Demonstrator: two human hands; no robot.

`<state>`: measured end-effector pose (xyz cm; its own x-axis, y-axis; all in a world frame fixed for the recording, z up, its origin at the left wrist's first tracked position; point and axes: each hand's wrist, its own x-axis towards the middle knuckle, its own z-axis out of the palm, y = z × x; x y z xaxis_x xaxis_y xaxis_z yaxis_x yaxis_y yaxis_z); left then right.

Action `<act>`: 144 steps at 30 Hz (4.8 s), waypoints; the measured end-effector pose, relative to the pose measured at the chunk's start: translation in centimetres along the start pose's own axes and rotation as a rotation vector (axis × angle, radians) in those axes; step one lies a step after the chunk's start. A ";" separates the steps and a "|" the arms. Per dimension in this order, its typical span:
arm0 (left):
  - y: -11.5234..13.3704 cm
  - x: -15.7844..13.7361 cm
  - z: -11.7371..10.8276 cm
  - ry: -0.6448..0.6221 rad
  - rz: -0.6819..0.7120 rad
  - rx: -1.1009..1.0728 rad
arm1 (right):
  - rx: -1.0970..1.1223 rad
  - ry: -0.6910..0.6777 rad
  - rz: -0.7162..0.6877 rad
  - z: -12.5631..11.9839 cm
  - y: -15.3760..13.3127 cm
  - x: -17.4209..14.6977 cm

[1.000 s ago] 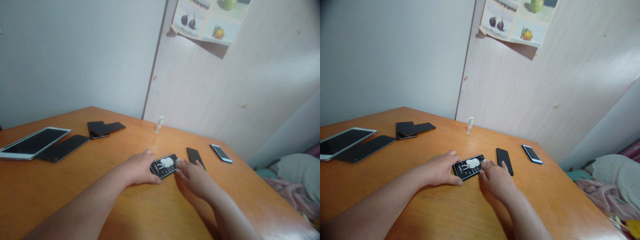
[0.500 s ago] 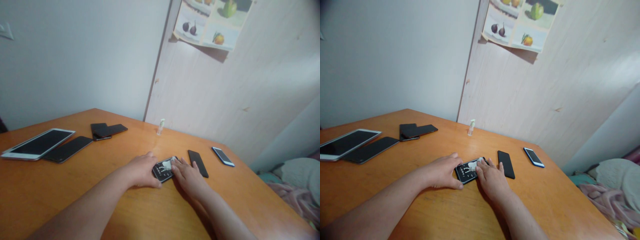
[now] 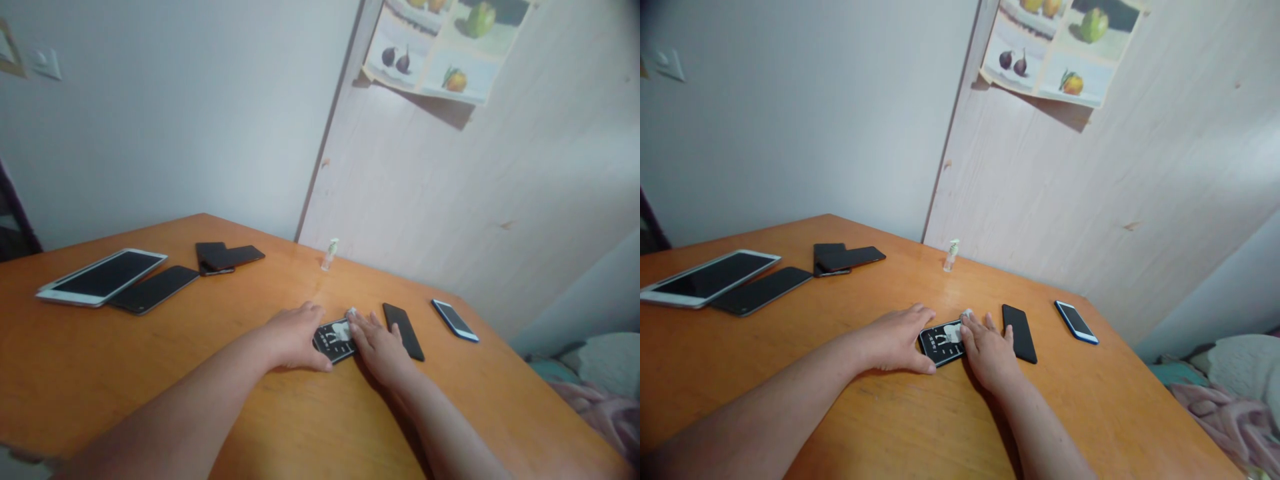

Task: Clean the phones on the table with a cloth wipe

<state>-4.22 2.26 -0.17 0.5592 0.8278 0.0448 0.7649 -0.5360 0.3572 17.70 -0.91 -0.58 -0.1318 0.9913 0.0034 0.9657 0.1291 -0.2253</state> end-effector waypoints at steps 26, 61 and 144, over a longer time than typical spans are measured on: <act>0.7 -0.4 -1.1 -0.046 -0.003 -0.018 | -0.152 -0.074 -0.017 -2.0 0.4 -1.5; 0.8 -0.4 -1.2 -0.041 -0.008 -0.027 | -0.146 -0.062 -0.020 -3.2 1.3 -1.6; 0.9 -0.3 -0.8 0.010 -0.005 -0.023 | 0.073 -0.050 -0.171 0.2 -1.7 -0.7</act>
<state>-3.98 1.62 0.83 0.5522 0.8321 0.0519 0.7600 -0.5279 0.3791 16.13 -1.82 -0.37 -0.3056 0.9522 0.0001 0.9095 0.2919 -0.2958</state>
